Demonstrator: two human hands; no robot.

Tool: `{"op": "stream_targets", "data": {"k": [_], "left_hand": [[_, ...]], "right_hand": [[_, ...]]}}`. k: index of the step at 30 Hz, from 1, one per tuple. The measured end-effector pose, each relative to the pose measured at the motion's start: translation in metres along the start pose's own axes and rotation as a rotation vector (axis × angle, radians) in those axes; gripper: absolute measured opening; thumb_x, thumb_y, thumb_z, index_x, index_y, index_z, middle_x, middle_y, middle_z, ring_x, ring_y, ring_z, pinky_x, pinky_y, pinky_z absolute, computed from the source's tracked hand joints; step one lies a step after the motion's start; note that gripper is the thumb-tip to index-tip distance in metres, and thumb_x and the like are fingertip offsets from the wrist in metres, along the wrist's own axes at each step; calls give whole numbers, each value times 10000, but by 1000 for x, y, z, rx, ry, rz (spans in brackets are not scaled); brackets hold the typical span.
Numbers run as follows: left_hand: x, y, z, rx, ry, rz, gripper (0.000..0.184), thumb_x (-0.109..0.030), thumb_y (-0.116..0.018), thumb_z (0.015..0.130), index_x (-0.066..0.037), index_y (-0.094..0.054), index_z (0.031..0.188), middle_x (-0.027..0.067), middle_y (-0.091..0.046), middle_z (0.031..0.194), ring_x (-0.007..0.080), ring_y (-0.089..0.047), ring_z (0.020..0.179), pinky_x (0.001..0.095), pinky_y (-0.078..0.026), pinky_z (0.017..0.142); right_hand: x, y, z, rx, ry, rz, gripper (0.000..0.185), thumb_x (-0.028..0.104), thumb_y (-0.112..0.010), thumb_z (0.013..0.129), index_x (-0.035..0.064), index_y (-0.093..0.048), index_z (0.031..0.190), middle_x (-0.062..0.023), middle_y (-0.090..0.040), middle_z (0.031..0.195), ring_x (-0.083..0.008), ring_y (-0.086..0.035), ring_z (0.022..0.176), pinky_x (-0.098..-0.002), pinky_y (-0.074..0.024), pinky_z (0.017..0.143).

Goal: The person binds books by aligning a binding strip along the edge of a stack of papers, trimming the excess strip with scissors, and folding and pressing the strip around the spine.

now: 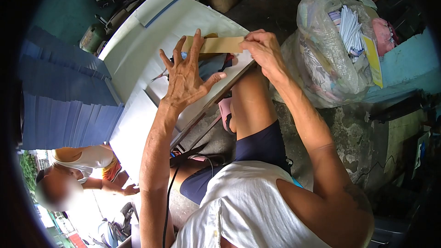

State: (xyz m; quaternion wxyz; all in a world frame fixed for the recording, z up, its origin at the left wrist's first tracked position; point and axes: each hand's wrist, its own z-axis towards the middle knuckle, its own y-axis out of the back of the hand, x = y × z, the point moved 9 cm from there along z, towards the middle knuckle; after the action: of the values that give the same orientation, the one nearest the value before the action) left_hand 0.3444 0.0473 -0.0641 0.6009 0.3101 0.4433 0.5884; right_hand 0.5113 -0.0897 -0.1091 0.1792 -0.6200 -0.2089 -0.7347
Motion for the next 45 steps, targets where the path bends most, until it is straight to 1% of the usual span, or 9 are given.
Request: {"op": "stream_targets", "data": {"k": [9, 15, 18, 21, 25, 32, 37, 41, 45], "left_hand": [[6, -1, -4, -6, 25, 23, 1175, -796, -607, 808, -86, -145, 1622, 203, -612, 1372, 423, -279, 1473, 811, -5, 1085], [-12, 30, -20, -93, 0, -41, 910, -524, -730, 860, -87, -345, 1560, 160, -541, 1466, 386, -397, 1393, 641, -247, 1133], [-22, 18, -38, -50, 52, 125, 505, -205, -716, 863, -21, -590, 1316, 134, -678, 1256, 331, -578, 1190, 540, -388, 1060], [-21, -8, -44, -20, -23, 270, 459, -156, -652, 834, 57, -613, 1238, 205, -641, 1250, 333, -590, 1140, 545, -475, 966], [-23, -8, -33, 17, -76, 212, 224, -98, -636, 766, 34, -667, 944, 178, -688, 894, 292, -682, 871, 406, -580, 767], [-11, -1, -33, 69, 0, 124, 283, -40, -648, 790, 27, -572, 1053, 209, -667, 967, 361, -711, 920, 436, -606, 678], [-35, 69, -76, -350, 8, 12, 404, -81, -703, 797, -14, -527, 1153, 143, -621, 963, 314, -675, 788, 406, -570, 645], [-45, 104, -166, -225, 111, -416, 366, -121, -823, 774, -46, -629, 1075, 94, -612, 876, 244, -631, 711, 363, -533, 609], [-11, 140, -262, -401, 411, -230, 304, -116, -865, 764, -40, -641, 954, 67, -645, 899, 205, -600, 721, 325, -494, 614]], "right_hand": [[15, 61, -27, -101, 68, -60, 164, 92, -751, 791, -64, -716, 831, -64, -621, 1003, -120, -563, 769, -277, -428, 614], [68, 95, -47, -33, 171, -225, 98, 50, -738, 852, -35, -692, 838, -48, -618, 1069, -95, -566, 812, -245, -439, 663], [92, 97, -55, -15, 254, -288, 78, 34, -718, 871, -27, -675, 850, -48, -615, 1097, -96, -574, 834, -236, -450, 679], [113, 89, -59, 13, 346, -334, 50, 14, -698, 881, -21, -664, 873, -50, -610, 1118, -103, -584, 865, -232, -467, 705], [149, 66, -68, 47, 545, -507, 28, -18, -676, 886, -15, -648, 890, -64, -609, 1140, -121, -601, 937, -249, -500, 767], [196, 33, -87, 199, 790, -665, 54, -85, -635, 887, -36, -617, 904, -144, -608, 1210, -163, -596, 960, -301, -493, 874], [236, 3, -115, 293, 889, -606, 48, -39, -648, 872, -37, -620, 912, -195, -599, 1198, -213, -572, 977, -341, -469, 906], [253, -30, -141, 455, 920, -439, 193, 150, -729, 832, -9, -634, 886, -234, -598, 1106, -226, -520, 883, -337, -436, 793], [238, -103, -166, 753, 777, -226, 250, 196, -774, 795, 29, -592, 760, -134, -595, 849, -191, -522, 728, -324, -400, 662]]}}
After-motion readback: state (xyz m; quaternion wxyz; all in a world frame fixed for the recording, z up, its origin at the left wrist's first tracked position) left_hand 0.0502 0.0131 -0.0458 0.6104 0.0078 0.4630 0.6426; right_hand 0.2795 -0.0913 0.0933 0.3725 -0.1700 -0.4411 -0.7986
